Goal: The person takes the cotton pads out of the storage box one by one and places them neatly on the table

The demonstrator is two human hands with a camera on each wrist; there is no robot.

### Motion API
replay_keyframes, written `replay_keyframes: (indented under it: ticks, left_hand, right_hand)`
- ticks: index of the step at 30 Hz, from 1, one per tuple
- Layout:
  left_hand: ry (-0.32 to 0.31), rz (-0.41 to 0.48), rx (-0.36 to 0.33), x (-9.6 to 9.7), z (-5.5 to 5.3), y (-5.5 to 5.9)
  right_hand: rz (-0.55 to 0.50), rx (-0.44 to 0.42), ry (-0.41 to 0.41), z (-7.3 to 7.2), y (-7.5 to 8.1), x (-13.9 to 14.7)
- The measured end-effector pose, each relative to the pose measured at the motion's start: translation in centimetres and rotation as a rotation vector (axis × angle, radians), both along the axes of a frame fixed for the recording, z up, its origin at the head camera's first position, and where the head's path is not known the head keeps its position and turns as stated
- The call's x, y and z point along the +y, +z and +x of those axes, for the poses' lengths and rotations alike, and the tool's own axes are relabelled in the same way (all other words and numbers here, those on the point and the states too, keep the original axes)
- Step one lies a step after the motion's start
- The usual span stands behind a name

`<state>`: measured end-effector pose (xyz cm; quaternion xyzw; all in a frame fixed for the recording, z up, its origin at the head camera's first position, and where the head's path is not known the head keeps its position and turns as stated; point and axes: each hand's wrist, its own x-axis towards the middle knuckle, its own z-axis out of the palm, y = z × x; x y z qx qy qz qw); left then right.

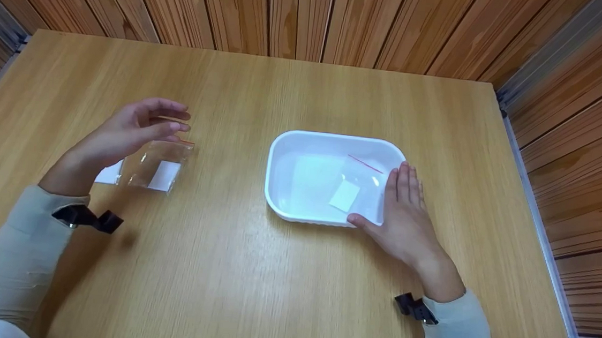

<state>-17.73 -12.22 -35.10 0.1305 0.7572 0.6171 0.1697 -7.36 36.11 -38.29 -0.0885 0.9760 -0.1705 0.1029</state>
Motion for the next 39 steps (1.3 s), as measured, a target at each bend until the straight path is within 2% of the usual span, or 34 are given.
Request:
replay_keyframes:
  ticks: [5, 25, 39]
  left_hand:
    - [-0.022, 0.006, -0.002, 0.7, -0.1, 0.3]
    - [-0.128, 0.032, 0.078, 5.0, -0.5, 1.5]
    - [-0.161, -0.005, 0.038, 8.2, -0.9, 2.3]
  right_hand:
    - [0.001, -0.002, -0.002, 0.0, 0.0, 0.0]
    - [-0.016, 0.009, -0.005, 0.1, 0.0, -0.1]
    - [-0.001, 0.003, -0.002, 0.0, -0.1, 0.0]
